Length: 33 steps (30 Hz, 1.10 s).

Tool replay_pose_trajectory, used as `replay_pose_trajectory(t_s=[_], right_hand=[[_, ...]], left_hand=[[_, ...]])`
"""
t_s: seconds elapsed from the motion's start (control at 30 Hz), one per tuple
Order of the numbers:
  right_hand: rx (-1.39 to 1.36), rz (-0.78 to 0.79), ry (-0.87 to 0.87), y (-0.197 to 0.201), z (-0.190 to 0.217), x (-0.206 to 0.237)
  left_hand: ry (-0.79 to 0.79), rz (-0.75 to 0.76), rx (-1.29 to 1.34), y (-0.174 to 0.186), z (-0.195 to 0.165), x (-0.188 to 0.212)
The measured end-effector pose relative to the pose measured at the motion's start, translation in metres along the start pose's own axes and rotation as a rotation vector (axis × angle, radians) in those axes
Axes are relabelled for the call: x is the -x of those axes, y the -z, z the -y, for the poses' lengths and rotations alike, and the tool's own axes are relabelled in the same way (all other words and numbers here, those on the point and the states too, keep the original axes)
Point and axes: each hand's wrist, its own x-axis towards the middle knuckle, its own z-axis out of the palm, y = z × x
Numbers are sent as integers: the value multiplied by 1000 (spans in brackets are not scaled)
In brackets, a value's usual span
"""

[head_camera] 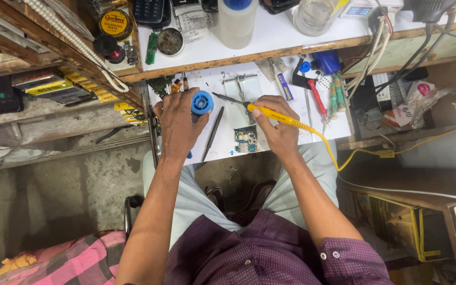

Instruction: The person sits at a cluttered repair workbench and solders a small circuit board. They hold the board with tweezers in one hand while applying a yellow soldering iron to the board, occasionally repositioning the board and picking up solder wire from a blue spool to add solder to the joints.

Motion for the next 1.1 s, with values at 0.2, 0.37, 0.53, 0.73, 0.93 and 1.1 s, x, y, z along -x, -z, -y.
replay_pose_trajectory(t_s=[0.2,0.37,0.53,0.73,0.93,1.1], right_hand=[[70,73,92,-1,9,-4],[32,21,49,-2,2,-2],[-227,-115,-87,0,-11,5],[-210,-48,-117,-1,-16,8],[-143,-27,-76,-2,-13,6],[-169,-15,-84,-2,-12,5]], left_hand=[[1,-1,1,0,0,0],[4,0,8,0,0,1],[21,4,8,-2,1,1],[6,-19,34,-2,2,1],[9,-15,49,-1,2,1],[16,1,40,-1,2,0]])
